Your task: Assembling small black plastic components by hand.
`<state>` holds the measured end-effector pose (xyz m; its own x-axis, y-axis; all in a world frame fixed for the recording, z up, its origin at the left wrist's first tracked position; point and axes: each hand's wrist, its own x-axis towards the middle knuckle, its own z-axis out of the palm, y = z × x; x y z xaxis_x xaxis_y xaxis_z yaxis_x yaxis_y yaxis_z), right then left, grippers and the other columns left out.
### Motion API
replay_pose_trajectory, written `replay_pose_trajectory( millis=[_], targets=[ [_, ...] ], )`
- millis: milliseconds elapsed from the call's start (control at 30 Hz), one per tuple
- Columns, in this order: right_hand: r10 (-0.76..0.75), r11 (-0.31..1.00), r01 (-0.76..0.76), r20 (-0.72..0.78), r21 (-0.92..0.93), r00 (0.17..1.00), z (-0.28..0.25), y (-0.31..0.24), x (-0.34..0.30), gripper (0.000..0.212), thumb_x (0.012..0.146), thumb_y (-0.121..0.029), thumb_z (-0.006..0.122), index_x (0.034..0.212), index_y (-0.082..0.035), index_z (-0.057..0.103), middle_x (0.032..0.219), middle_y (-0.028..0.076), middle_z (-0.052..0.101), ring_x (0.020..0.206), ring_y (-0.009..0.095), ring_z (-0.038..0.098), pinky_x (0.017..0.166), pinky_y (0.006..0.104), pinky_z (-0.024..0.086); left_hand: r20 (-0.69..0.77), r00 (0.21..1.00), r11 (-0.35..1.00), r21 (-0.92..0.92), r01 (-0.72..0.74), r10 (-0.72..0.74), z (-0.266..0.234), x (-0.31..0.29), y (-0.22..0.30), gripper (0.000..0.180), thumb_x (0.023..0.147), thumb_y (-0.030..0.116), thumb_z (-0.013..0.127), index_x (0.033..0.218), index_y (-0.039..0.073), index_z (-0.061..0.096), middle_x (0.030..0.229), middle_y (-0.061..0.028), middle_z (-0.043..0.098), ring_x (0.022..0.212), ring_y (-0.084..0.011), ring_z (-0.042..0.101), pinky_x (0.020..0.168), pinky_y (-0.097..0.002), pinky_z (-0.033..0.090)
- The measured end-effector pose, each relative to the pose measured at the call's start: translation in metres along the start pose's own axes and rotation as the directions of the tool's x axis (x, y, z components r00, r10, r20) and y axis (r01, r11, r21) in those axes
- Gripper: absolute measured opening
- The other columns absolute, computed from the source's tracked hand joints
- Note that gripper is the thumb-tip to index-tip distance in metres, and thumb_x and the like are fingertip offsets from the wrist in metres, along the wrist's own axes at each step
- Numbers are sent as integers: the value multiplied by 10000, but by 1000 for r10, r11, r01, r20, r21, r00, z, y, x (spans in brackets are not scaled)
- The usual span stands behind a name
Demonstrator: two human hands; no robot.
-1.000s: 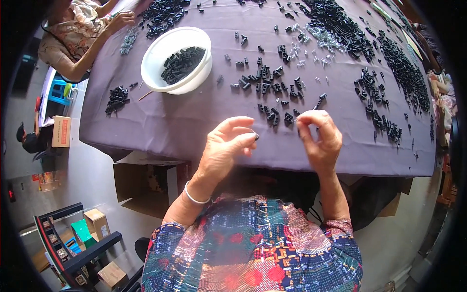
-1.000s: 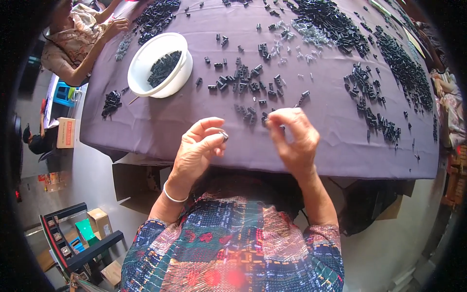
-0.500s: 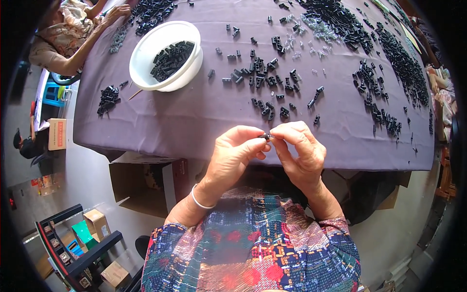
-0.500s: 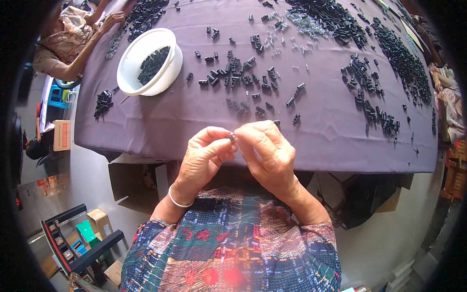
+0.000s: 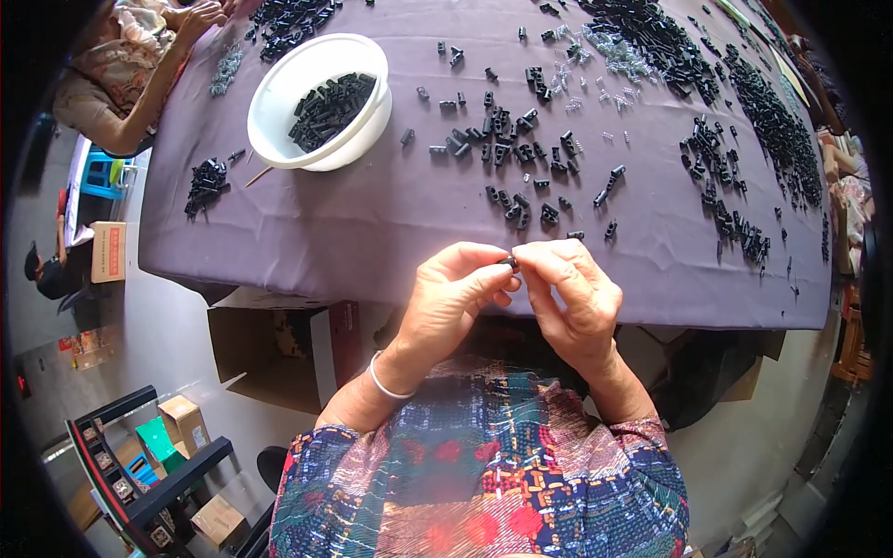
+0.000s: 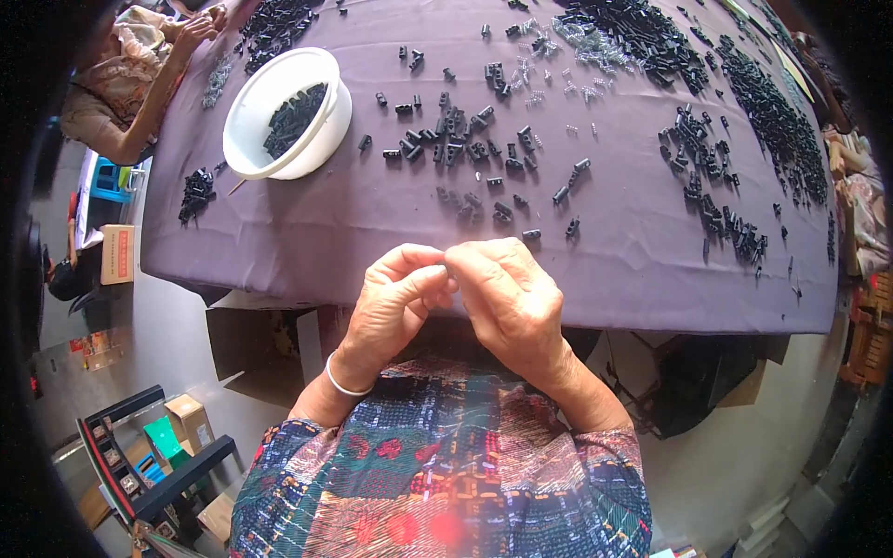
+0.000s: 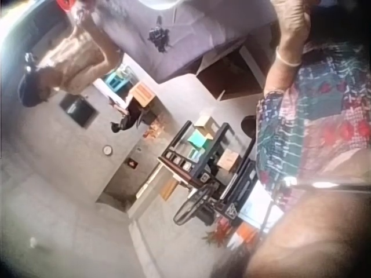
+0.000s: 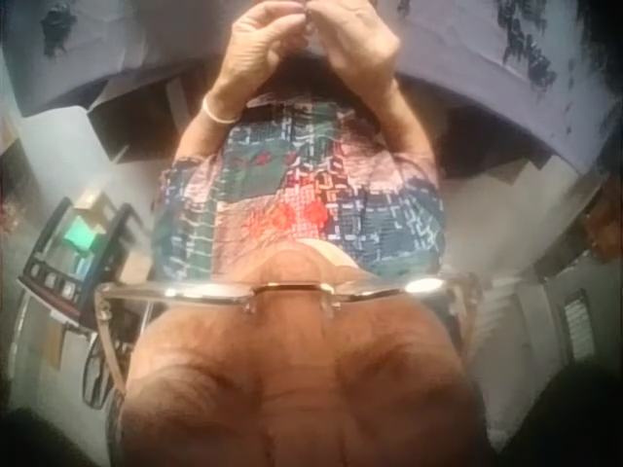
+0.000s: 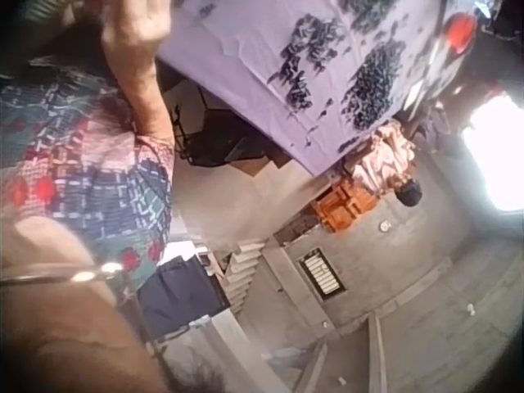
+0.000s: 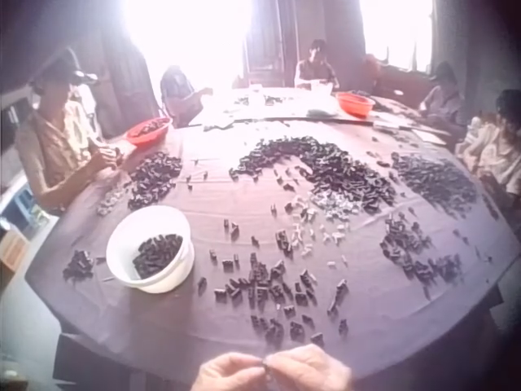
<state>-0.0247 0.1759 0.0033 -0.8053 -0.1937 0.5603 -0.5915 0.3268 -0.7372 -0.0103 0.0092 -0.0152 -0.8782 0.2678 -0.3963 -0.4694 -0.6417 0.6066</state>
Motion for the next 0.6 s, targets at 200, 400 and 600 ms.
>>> replay_pose_trajectory(
  millis=[200, 400, 600],
  targets=[
    [55, 992, -61, -55, -114, 997, -8, 0, 6, 335, 709, 85, 702, 1025, -18, 667, 994, 139, 647, 911, 282, 639, 776, 351, 530, 12, 1000, 1000, -25, 13, -12, -1, 0, 2, 193, 886, 17, 657, 1071, -17, 616, 973, -123, 677, 853, -199, 672, 737, -294, 540],
    [108, 987, -121, 120, 108, 987, -14, 8, 4, 291, 708, 65, 710, 979, -37, 679, 926, 105, 633, 838, 248, 623, 713, 329, 517, 113, 992, 997, -46, 58, -53, -1, 1, 4, 191, 893, 15, 642, 1079, -18, 609, 954, -125, 672, 843, -198, 664, 733, -293, 540],
    [71, 981, -99, 163, 169, 984, -13, 7, 3, 258, 687, 59, 727, 912, -37, 644, 848, 93, 618, 779, 257, 598, 669, 349, 497, 160, 981, 993, 44, 108, -113, -4, -3, 8, 157, 878, -3, 632, 1031, -30, 616, 910, -141, 671, 788, -177, 639, 716, -285, 528]
  ],
)
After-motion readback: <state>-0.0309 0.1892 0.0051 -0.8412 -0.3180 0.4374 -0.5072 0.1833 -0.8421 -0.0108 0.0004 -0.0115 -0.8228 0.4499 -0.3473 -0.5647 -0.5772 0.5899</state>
